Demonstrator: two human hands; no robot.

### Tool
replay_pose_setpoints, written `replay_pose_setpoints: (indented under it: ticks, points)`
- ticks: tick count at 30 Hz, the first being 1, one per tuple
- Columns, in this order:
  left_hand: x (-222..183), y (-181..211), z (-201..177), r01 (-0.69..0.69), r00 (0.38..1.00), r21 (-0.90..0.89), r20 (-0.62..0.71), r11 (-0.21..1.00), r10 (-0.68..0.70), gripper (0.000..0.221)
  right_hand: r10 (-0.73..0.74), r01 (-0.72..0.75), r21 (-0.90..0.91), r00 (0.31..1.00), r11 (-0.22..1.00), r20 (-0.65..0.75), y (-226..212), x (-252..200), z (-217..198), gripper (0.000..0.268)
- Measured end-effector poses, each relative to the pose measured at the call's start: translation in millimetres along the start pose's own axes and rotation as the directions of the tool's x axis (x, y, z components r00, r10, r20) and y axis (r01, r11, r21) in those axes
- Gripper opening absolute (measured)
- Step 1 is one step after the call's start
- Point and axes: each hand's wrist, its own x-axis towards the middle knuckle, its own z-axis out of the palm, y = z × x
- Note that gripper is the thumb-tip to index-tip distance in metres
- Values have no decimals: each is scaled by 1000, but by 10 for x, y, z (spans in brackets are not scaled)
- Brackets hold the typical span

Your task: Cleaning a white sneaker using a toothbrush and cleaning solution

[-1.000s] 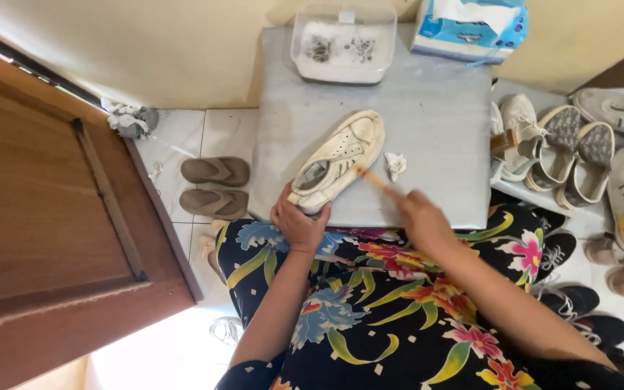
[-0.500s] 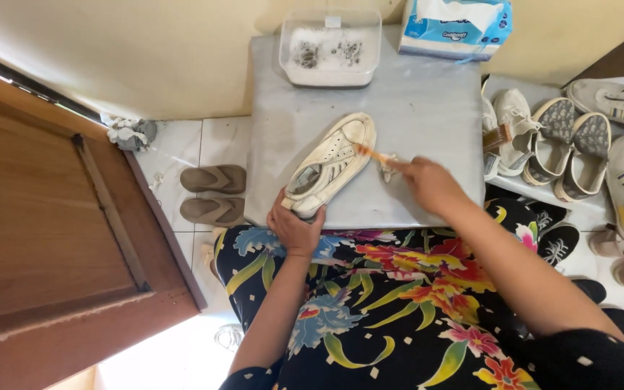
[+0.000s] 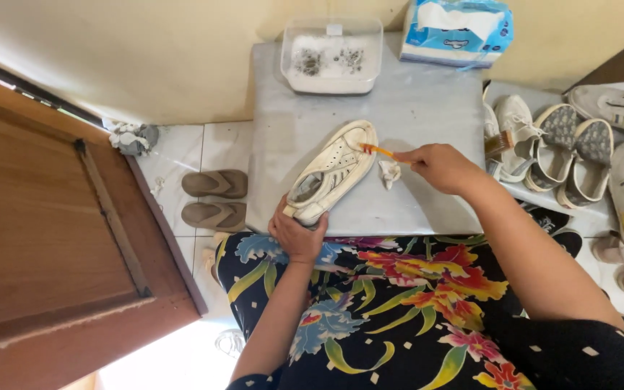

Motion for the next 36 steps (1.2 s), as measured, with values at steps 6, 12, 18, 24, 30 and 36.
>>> replay_pose_setpoints:
  ticks: [6, 12, 18, 24, 30, 36]
  points:
    - [17, 90, -37, -16, 1000, 5, -6, 1000, 16, 99, -32, 28, -43, 993, 999, -115, 76, -25, 301, 33]
    - [28, -7, 55, -80, 995, 14, -59, 997, 80, 102, -9, 5, -18, 970, 1000, -244, 290, -46, 578, 41]
    - [12, -6, 76, -62, 996, -2, -69, 998, 62, 103, -48, 87, 179, 976, 980, -210, -91, -505, 900, 40]
    - [6, -14, 43, -54, 998, -2, -44, 999, 54, 104, -40, 132, 375, 969, 918, -243, -611, -826, 1168, 34]
    - [41, 17, 28, -51, 998, -15, -42, 999, 50, 105, 82, 72, 459, 948, 886, -307, -399, -703, 1236, 41]
    - [32, 35, -2, -33, 999, -13, 2, 999, 33, 103, 25, 76, 439, 975, 895, -219, -382, -703, 1363, 23]
